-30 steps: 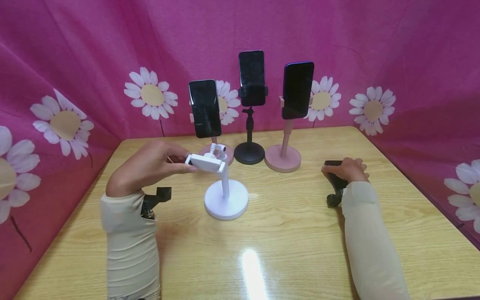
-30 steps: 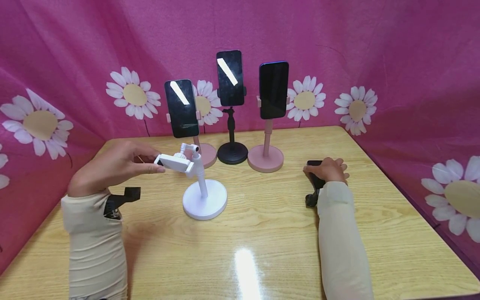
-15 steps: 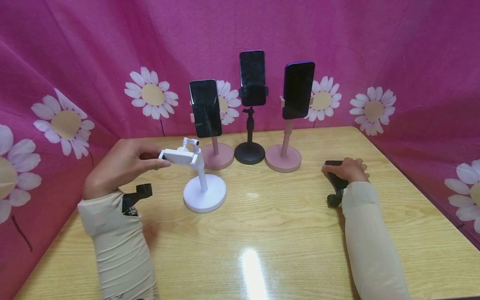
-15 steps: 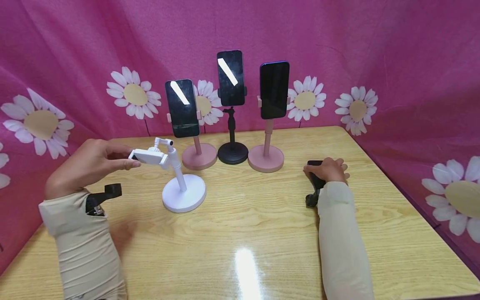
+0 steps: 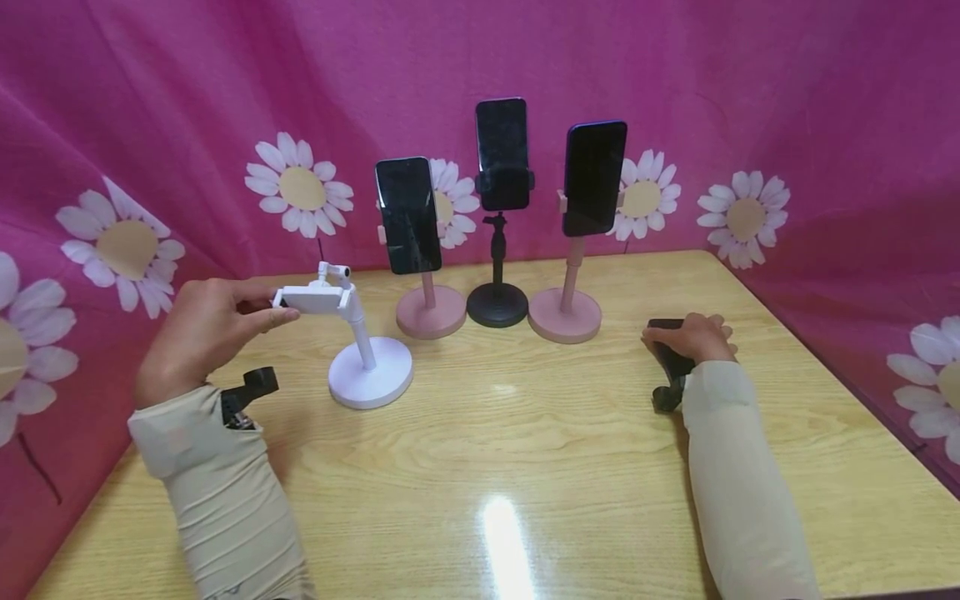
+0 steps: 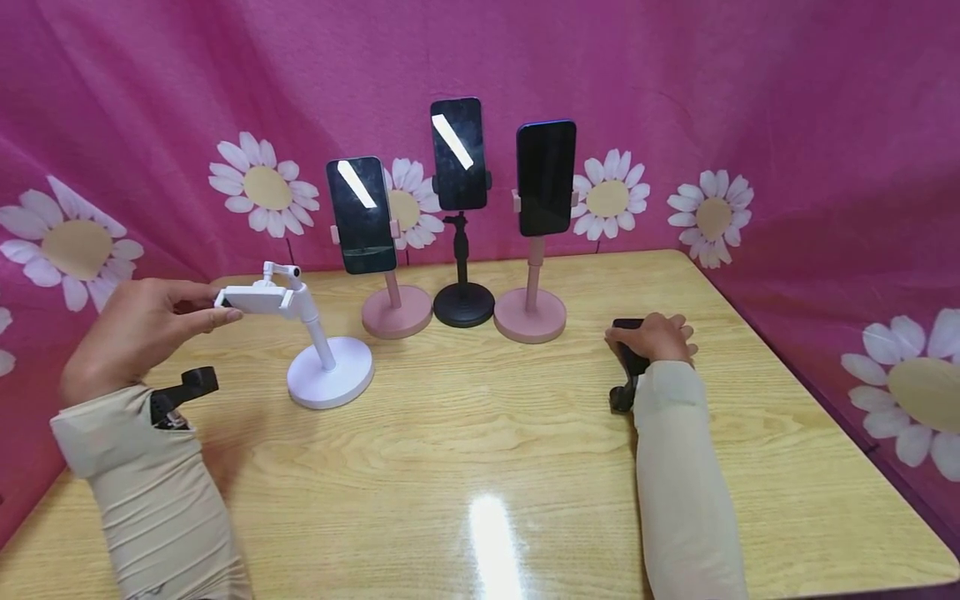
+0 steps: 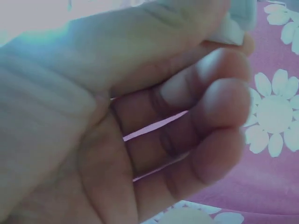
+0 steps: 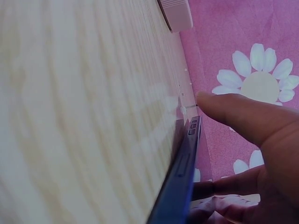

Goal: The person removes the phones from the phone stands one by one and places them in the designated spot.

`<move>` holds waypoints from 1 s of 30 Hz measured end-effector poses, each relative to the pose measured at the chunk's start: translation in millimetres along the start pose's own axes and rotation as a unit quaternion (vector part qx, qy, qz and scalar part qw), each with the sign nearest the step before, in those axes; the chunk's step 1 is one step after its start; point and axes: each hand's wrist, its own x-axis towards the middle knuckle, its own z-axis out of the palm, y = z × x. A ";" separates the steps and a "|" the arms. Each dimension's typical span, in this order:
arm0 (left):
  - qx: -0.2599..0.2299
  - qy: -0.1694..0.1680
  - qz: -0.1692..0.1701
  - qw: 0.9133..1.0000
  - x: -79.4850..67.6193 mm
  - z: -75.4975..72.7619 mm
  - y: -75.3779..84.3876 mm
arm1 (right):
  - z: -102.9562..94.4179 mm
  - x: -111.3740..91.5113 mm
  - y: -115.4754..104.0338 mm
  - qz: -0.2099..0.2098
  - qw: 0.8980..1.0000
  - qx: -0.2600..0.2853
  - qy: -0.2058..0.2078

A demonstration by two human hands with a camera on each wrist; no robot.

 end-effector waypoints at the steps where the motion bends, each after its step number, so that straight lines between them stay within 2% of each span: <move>1: -0.001 0.004 0.000 1.000 0.2 0.2 -1.4 | 0.2 -0.2 -0.2 0.000 1.000 -0.001 0.000; 5: -0.007 0.010 0.007 1.000 0.6 1.2 -5.3 | 0.8 -1.7 -0.5 -0.003 1.000 -0.006 0.001; 11: -0.002 0.023 -0.018 1.000 -1.2 1.5 -11.5 | 1.3 -1.6 -1.0 -0.003 1.000 -0.004 0.003; 17: 0.016 0.080 -0.028 0.996 -1.8 3.4 -27.9 | -0.9 -1.0 -2.9 0.000 1.000 -0.003 0.004; 20: 0.013 0.100 -0.036 0.994 3.1 7.9 -34.0 | -1.8 -1.6 -3.7 0.001 1.000 -0.005 0.002; 26: -0.013 0.116 -0.064 0.991 15.8 18.0 -40.0 | -1.8 -3.0 -3.4 0.011 1.000 0.002 -0.001; 30: -0.019 0.154 -0.059 0.986 23.8 27.1 -46.3 | -1.4 -3.3 -3.2 0.011 1.000 0.005 -0.001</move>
